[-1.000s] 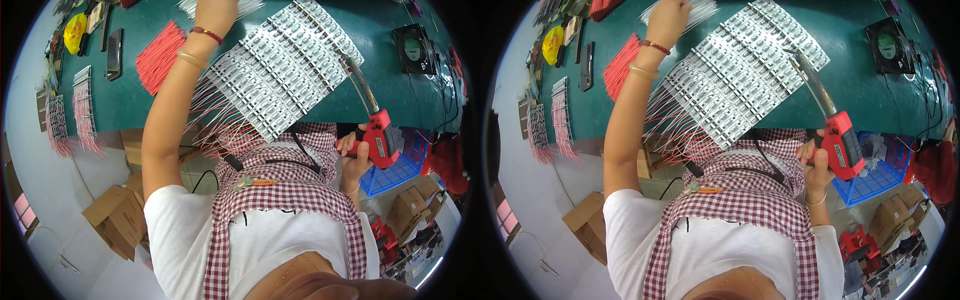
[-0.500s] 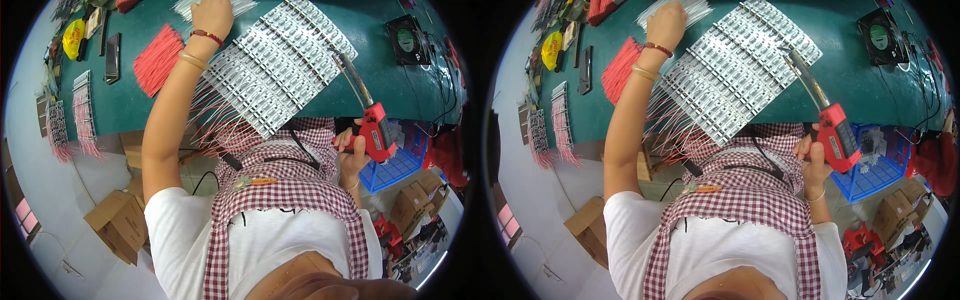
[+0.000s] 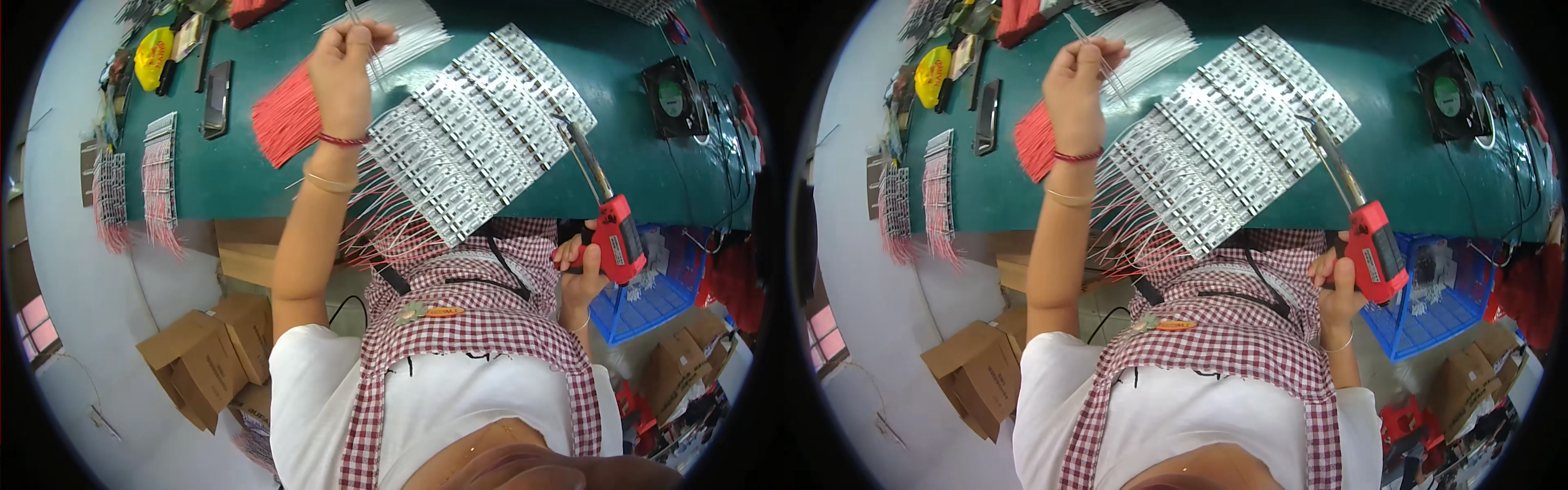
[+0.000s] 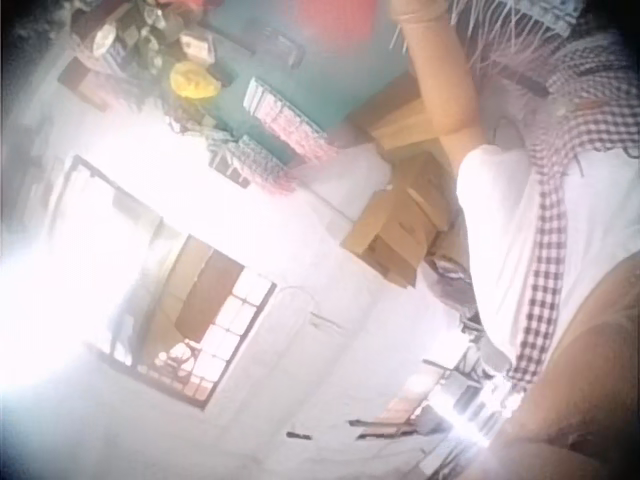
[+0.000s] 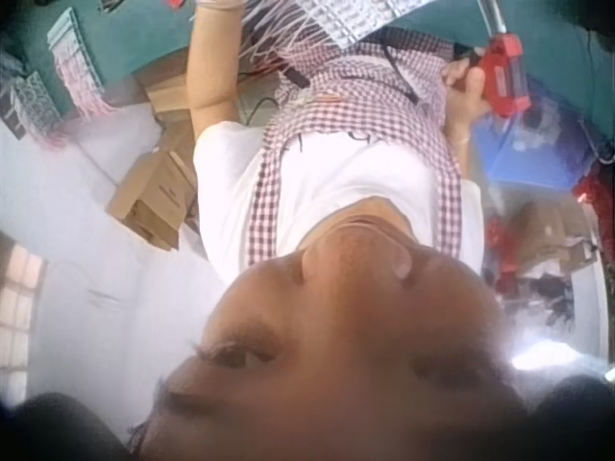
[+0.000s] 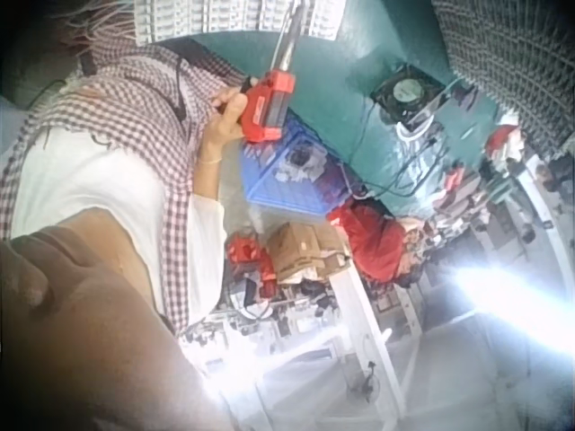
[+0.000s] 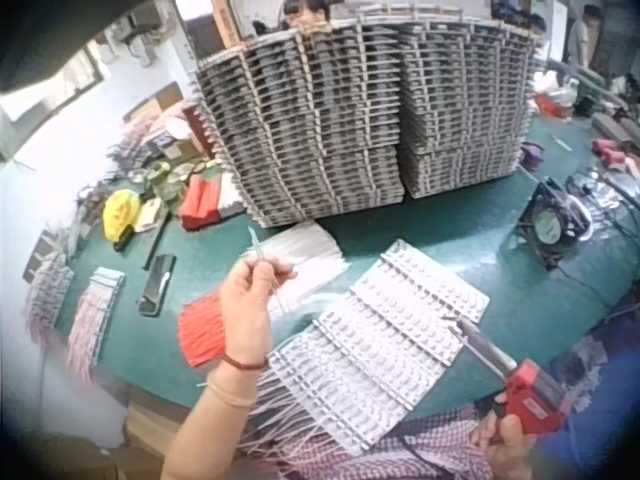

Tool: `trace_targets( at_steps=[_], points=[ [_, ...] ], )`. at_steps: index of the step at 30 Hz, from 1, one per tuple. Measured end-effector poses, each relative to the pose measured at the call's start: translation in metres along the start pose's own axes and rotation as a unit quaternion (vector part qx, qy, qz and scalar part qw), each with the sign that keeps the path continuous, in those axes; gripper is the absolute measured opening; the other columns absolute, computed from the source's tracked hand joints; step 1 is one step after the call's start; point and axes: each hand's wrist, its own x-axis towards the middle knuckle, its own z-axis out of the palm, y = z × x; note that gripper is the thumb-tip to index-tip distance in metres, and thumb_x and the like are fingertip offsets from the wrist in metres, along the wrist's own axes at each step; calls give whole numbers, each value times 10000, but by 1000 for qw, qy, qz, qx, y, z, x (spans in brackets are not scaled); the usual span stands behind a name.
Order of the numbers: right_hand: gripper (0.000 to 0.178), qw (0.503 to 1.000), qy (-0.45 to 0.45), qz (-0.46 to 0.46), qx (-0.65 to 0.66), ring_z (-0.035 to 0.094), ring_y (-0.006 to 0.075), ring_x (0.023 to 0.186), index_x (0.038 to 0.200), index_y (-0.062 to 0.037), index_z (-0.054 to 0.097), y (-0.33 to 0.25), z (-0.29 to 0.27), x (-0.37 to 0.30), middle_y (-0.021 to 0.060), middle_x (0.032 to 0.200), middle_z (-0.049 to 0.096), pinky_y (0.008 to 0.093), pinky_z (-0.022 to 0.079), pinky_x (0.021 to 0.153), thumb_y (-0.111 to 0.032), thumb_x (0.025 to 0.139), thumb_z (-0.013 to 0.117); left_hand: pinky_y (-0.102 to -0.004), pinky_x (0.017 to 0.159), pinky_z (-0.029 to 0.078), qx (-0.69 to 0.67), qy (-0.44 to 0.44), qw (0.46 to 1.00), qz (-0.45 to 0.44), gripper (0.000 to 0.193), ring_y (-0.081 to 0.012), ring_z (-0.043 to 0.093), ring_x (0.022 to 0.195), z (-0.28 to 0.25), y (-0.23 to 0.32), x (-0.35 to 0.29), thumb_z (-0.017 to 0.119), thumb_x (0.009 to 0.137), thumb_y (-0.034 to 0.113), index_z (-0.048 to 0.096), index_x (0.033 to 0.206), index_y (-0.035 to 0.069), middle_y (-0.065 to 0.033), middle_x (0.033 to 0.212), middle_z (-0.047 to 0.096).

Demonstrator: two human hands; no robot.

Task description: The person uses a soldering iron to attach red and white wires to a grid of electronic components on a green workbench. The person repeatedly picks up wires, positions them on the component grid, and applies the soldering iron to secure them.

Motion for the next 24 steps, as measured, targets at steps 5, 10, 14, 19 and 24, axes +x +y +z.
trace_targets(
  at_steps=[5,10,14,19,24],
  points=[
    [411,1000,-20,16,6,456,116,489,1240,51,458,0,5,2,46,653,478,276,465,510,-280,1006,523,-279,856,538,-19,40,999,17,289,-148,646,910,-7,-20,-18,553,1021,150,607,1202,-69,-87,1028,681],
    [421,1000,-28,10,-6,455,116,493,1248,50,454,-1,5,-1,47,657,478,274,462,508,-283,1001,525,-269,838,531,-10,31,999,41,296,-142,651,892,-7,-17,-22,573,1008,131,608,1208,-85,-93,1017,691],
    [466,1000,-12,28,-2,455,121,493,1252,49,455,-4,5,-8,47,658,479,283,465,511,-326,990,546,-264,831,530,-11,-6,1000,9,290,-149,659,866,1,3,-34,597,990,107,607,1205,-86,-92,1005,696],
    [625,994,-73,76,10,488,142,511,1258,47,458,-8,-15,-23,50,663,498,314,492,545,-458,934,635,-279,723,514,257,-184,948,20,120,-172,649,776,7,53,-97,669,881,39,678,993,-2,-80,885,691],
    [699,978,-122,170,-20,539,161,543,1263,49,485,1,-35,-38,64,673,551,328,511,579,-502,886,690,-301,617,471,471,-282,813,193,169,-225,583,712,10,18,-148,702,757,-11,689,917,40,-81,802,586]
  ],
)
